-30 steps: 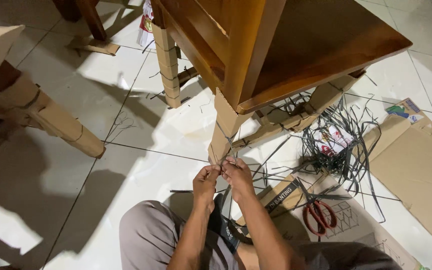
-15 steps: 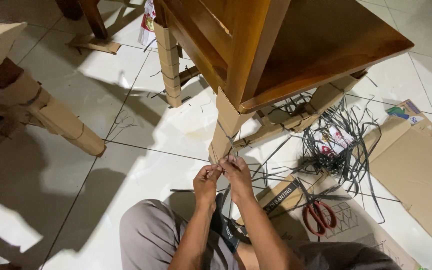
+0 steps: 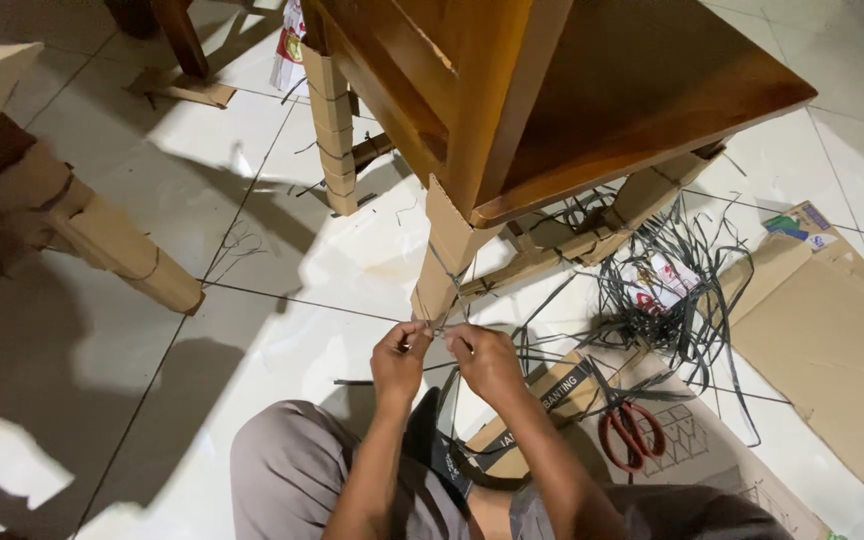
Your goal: Wrapping wooden chair legs with cardboard and securing them with plastic ties
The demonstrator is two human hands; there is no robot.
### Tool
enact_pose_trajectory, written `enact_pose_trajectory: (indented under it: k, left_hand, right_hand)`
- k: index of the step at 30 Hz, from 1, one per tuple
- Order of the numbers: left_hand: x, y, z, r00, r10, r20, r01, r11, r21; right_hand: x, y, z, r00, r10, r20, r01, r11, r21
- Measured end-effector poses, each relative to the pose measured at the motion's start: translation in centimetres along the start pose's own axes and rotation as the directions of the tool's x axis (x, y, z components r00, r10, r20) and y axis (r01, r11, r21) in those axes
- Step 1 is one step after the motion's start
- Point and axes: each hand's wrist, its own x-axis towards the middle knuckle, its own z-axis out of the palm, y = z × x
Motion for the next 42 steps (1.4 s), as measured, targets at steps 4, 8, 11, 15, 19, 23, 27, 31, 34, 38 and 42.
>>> enact_pose_trajectory:
  k: [4, 8, 11, 15, 19, 23, 27, 31, 34, 38, 42]
  left_hand:
    - [0.4, 2.4, -0.8, 0.993, 0.098, 0.07, -0.114, 0.953, 0.281]
    - [2.0, 2.1, -0.5, 0.991, 0.013, 0.134, -0.062, 0.927, 0.371]
    - [3.3, 1.1, 0.6, 0.995, -0.049, 0.088, 0.016, 0.938, 0.347]
    - [7.0, -1.7, 2.3, 0.996, -0.047, -0.082, 0.063, 0.978, 0.2]
    - [9.5, -2.9, 3.8, 0.98, 0.018, -0.198, 0.007, 0.992, 0.127]
    - [10.7, -3.0, 4.8, 0.948, 0.103, -0.3, -0.077, 0.992, 0.098]
    - [9.6, -1.0, 4.9, 0.936, 0.119, -0.331, -0.11, 0.993, 0.045]
    - [9.8, -1.8, 5.5, 0.921, 0.121, -0.37, -0.111, 0.993, 0.047]
    - [10.0, -2.1, 5.7, 0.922, 0.119, -0.368, -0.116, 0.993, 0.031]
    - [9.5, -1.9, 5.6, 0.923, 0.122, -0.365, -0.118, 0.992, 0.034]
    - [8.1, -0.3, 5.6, 0.93, 0.116, -0.348, -0.124, 0.992, -0.002]
  right_hand:
    - [0.6, 0.4, -1.8, 0.974, -0.211, 0.079, 0.224, 0.946, -0.234]
    - [0.1, -2.6, -3.5, 0.934, -0.293, 0.205, 0.355, 0.826, -0.438]
    - [-0.9, -5.6, -5.0, 0.918, -0.331, 0.219, 0.396, 0.809, -0.434]
    - [1.4, 1.7, -0.8, 0.93, -0.326, 0.169, 0.367, 0.849, -0.38]
    - [1.2, 2.4, -0.9, 0.944, -0.259, 0.206, 0.31, 0.909, -0.278]
    - [0.8, 2.9, -1.0, 0.918, -0.361, 0.166, 0.385, 0.913, -0.139]
    - [0.2, 1.9, -1.3, 0.931, -0.324, 0.169, 0.339, 0.938, -0.07]
    - [-1.0, -1.2, -1.9, 0.922, -0.358, 0.146, 0.363, 0.932, -0.014]
    - [-1.2, -2.4, -1.5, 0.915, -0.404, -0.003, 0.403, 0.914, 0.043]
    - [-0.6, -1.8, 0.8, 0.878, -0.459, -0.137, 0.465, 0.885, 0.014]
    - [-0.3, -4.1, 0.9, 0.799, -0.574, -0.18, 0.576, 0.816, -0.048]
